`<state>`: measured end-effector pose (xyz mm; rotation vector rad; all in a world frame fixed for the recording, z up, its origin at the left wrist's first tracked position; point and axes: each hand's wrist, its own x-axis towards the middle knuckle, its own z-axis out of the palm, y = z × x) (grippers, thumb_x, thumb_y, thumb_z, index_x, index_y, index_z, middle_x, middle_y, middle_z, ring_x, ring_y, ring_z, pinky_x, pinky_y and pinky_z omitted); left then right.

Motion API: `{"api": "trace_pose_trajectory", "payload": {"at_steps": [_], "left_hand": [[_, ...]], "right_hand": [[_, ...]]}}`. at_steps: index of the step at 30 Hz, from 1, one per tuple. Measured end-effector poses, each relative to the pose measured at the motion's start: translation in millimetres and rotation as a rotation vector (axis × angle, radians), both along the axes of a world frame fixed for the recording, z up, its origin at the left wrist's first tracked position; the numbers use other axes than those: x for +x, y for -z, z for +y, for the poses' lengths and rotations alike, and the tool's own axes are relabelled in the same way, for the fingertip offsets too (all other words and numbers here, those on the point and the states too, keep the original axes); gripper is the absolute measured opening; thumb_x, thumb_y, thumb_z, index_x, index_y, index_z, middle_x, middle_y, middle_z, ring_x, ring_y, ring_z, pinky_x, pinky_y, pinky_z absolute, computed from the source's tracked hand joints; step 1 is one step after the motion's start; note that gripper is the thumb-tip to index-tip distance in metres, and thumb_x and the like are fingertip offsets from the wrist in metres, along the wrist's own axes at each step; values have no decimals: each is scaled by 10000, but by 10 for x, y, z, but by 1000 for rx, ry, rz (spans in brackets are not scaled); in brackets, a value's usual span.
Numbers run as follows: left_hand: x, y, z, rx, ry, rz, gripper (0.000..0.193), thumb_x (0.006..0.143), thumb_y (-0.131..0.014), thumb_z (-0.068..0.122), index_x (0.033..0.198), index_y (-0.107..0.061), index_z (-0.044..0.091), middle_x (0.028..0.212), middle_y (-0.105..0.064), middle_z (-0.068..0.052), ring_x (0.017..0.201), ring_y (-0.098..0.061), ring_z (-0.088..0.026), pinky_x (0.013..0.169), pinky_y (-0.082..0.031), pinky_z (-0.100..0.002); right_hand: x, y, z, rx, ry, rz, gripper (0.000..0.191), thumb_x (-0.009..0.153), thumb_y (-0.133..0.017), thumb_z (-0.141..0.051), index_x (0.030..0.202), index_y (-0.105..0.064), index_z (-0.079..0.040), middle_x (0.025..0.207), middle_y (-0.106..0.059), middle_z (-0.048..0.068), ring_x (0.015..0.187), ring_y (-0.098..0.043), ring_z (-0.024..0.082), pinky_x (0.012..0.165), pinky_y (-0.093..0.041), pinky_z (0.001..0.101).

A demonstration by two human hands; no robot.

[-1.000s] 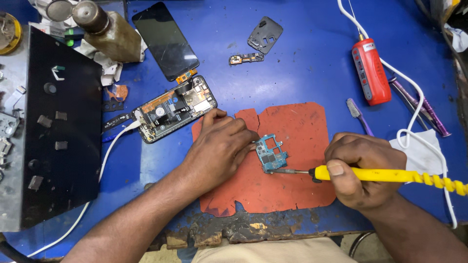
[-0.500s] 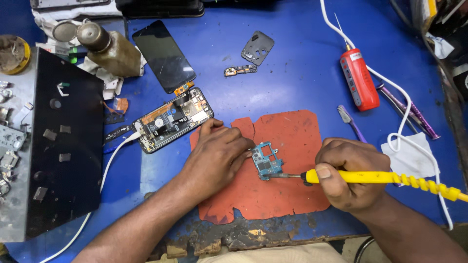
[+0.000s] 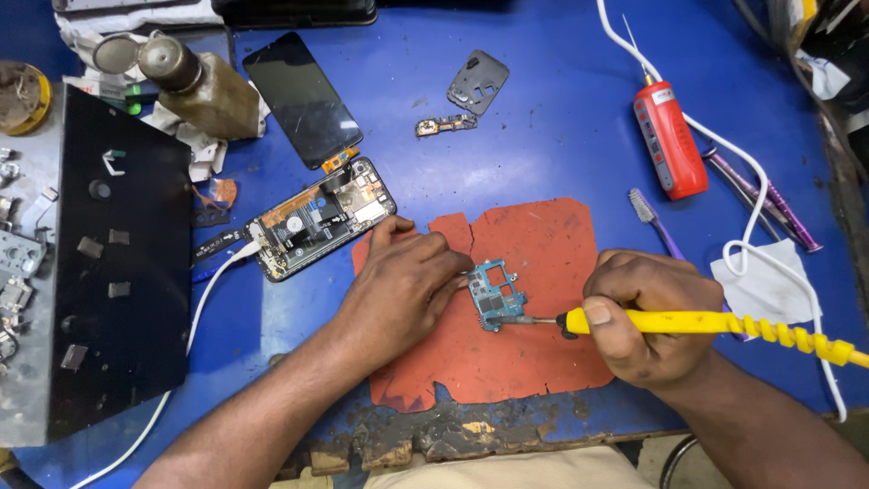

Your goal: The person solders a disassembled smartphone logic board on a heat-resistant mat, holding the board steady with one hand while applying a yellow-handled soldering iron to components on the board. A partially disassembled phone, small flex cables, and repair tools lie on the blue workbench around them.

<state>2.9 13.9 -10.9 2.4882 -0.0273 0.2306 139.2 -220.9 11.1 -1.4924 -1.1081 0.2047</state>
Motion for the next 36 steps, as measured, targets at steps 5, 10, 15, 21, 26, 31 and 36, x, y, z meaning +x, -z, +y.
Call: {"api": "trace_pose_trajectory", "payload": {"at_steps": [5,10,15,21,26,31,36], "left_hand": [[-8,-8,3,7,0,-14,145,890,-731,160,1029,-732,119,835,-588,-53,864,-656,-233,1037,-383,-491],[-8,-24,-3,1,-1,10,132,897,-726,161,1024,-734,124,826,-598,-40,853,-664,-214,1050,-378,-498],[-5,-34,-4,4,2,3,130,899,-726,161,1023,-735,123,832,-597,-44,851,-662,-218,1050,-378,-499],[-4,-16,0,8,-2,9,127,895,-730,166,1014,-735,123,820,-587,-48,848,-658,-223,1048,-381,-500],[2,-17,-1,5,-5,12,129,893,-732,166,1012,-735,118,815,-581,-54,837,-655,-227,1041,-384,-498],[4,-18,-6,18,-4,7,137,883,-737,161,1012,-735,113,819,-584,-61,836,-653,-237,1033,-385,-497],[9,-20,-3,9,-1,-4,139,877,-734,152,1012,-735,119,831,-597,-56,859,-660,-235,1032,-389,-492]], "right_hand": [[-3,-3,-9,-5,6,-5,172,981,-585,-113,848,-529,-19,685,-606,69,563,-547,127,500,-451,258],[-10,-12,-2,-21,28,-22,175,976,-585,-115,845,-534,-12,681,-605,72,557,-545,127,493,-446,258],[-9,-18,-12,-27,21,-13,176,978,-583,-114,846,-525,-13,684,-606,72,564,-549,129,510,-449,265],[-6,-5,2,-3,-2,0,175,982,-585,-111,845,-526,-20,683,-608,64,563,-555,125,540,-455,280],[-1,-16,-1,-20,26,-37,150,964,-581,-96,846,-533,-17,692,-612,64,557,-535,123,537,-445,282],[-7,10,18,-3,33,-40,141,951,-583,-85,839,-528,-20,686,-606,56,550,-537,122,532,-446,280],[5,8,6,-8,32,-50,159,964,-584,-100,835,-528,-26,688,-607,54,556,-549,124,536,-450,281]]}}
